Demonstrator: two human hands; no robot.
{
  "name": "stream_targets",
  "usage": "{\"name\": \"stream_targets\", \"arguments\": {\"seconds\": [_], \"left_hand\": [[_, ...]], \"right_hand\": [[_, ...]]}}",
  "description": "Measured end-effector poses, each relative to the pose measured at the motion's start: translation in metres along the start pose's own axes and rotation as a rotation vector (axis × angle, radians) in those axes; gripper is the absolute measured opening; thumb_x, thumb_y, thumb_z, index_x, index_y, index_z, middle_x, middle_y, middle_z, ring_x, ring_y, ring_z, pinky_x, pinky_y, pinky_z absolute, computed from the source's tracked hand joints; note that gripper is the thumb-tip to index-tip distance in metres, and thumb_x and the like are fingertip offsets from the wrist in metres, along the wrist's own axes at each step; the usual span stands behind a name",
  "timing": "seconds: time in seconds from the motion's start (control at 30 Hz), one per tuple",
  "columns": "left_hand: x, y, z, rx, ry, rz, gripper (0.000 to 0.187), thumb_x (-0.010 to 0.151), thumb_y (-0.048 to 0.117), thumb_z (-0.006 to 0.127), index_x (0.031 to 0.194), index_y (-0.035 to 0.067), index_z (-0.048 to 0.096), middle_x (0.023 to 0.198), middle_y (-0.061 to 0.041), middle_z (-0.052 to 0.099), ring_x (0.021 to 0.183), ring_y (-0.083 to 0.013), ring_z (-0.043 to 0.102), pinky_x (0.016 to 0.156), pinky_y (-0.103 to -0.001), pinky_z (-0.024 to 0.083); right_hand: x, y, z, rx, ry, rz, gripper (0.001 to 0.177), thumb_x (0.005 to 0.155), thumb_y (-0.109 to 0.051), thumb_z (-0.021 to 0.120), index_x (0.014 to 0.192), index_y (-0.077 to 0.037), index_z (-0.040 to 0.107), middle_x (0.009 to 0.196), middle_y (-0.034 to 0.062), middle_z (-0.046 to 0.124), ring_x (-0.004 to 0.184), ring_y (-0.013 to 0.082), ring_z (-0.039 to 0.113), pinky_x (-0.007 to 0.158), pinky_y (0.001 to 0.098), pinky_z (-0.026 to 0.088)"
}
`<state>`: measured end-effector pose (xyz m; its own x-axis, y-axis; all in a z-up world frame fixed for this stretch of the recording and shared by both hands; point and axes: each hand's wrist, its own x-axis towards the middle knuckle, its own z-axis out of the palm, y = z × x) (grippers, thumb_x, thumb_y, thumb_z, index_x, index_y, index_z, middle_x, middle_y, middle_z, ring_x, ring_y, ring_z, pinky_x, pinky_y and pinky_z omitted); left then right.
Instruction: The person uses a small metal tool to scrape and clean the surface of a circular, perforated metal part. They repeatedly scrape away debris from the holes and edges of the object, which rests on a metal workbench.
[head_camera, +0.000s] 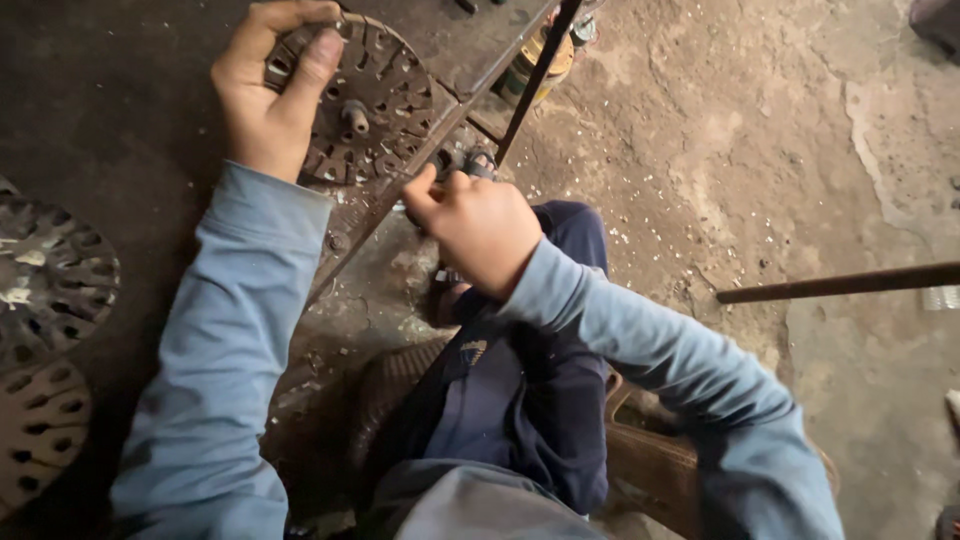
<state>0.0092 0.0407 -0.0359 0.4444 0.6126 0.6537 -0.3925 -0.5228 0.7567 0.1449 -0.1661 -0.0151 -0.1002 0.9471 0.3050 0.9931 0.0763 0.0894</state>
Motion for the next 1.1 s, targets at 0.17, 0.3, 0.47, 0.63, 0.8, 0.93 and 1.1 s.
{"name": "stream_targets", "arguments": {"seconds": [0.17, 0.3, 0.47, 0.63, 0.8, 0.93, 1.1], "left_hand": [[0.004, 0.003, 0.001, -0.025, -0.003, -0.033, 0.013, 0.114, 0.004, 0.074, 0.126, 0.001, 0.069, 0.122, -0.002, 0.072, 0.107, -0.0076, 0.066, 0.097, -0.023, 0.055], [0.007, -0.001, 0.003, -0.116, -0.006, -0.079, 0.015, 0.112, 0.005, 0.075, 0.127, 0.002, 0.07, 0.125, -0.003, 0.073, 0.107, -0.0068, 0.066, 0.094, -0.022, 0.054], [0.006, 0.0, 0.004, -0.085, -0.025, -0.121, 0.016, 0.11, 0.008, 0.075, 0.125, 0.003, 0.07, 0.121, -0.002, 0.073, 0.107, -0.0071, 0.066, 0.095, -0.023, 0.056], [0.006, -0.003, 0.0, -0.054, -0.019, -0.019, 0.017, 0.114, 0.007, 0.076, 0.128, 0.002, 0.07, 0.122, -0.004, 0.073, 0.108, -0.0081, 0.066, 0.097, -0.023, 0.054], [0.006, -0.002, 0.001, -0.091, -0.006, -0.113, 0.017, 0.109, 0.01, 0.076, 0.124, 0.003, 0.071, 0.12, -0.002, 0.073, 0.108, -0.0083, 0.066, 0.097, -0.025, 0.055], [0.012, 0.003, 0.002, -0.009, 0.012, -0.085, 0.017, 0.107, 0.01, 0.076, 0.122, 0.003, 0.071, 0.115, -0.002, 0.073, 0.105, -0.0087, 0.066, 0.095, -0.025, 0.054], [0.006, 0.009, 0.008, 0.031, 0.018, -0.035, 0.016, 0.112, 0.009, 0.073, 0.126, 0.002, 0.07, 0.121, -0.005, 0.072, 0.113, -0.0122, 0.067, 0.101, -0.028, 0.054]], "right_hand": [[0.018, 0.002, -0.017, -0.05, -0.091, -0.154, 0.036, 0.083, -0.013, 0.066, 0.116, 0.001, 0.061, 0.074, 0.009, 0.064, 0.06, 0.0284, 0.065, 0.049, 0.0412, 0.05], [0.02, 0.038, -0.015, 0.298, -0.177, -0.121, 0.042, 0.078, -0.014, 0.069, 0.12, -0.011, 0.065, 0.062, 0.0124, 0.06, 0.055, 0.0328, 0.064, 0.05, 0.0458, 0.05], [0.01, 0.037, -0.01, 0.405, -0.068, -0.115, 0.033, 0.078, -0.01, 0.066, 0.111, -0.01, 0.063, 0.069, 0.0127, 0.06, 0.061, 0.0347, 0.064, 0.055, 0.0454, 0.051], [0.014, 0.011, -0.02, 0.08, -0.106, -0.103, 0.027, 0.086, -0.009, 0.068, 0.112, -0.005, 0.061, 0.069, 0.0087, 0.062, 0.057, 0.0304, 0.064, 0.049, 0.0431, 0.05], [0.019, 0.049, -0.025, 0.585, -0.165, -0.19, 0.02, 0.084, -0.013, 0.07, 0.103, -0.01, 0.064, 0.072, 0.0104, 0.06, 0.066, 0.0313, 0.065, 0.058, 0.0414, 0.051], [-0.007, 0.05, -0.009, 0.298, -0.113, -0.253, 0.034, 0.077, -0.01, 0.067, 0.111, -0.009, 0.069, 0.072, 0.0103, 0.063, 0.06, 0.0305, 0.065, 0.052, 0.043, 0.052], [-0.036, 0.04, 0.001, 0.296, 0.056, 0.022, 0.031, 0.09, -0.013, 0.068, 0.121, -0.01, 0.069, 0.078, 0.0146, 0.065, 0.065, 0.0321, 0.064, 0.055, 0.0432, 0.052]]}}
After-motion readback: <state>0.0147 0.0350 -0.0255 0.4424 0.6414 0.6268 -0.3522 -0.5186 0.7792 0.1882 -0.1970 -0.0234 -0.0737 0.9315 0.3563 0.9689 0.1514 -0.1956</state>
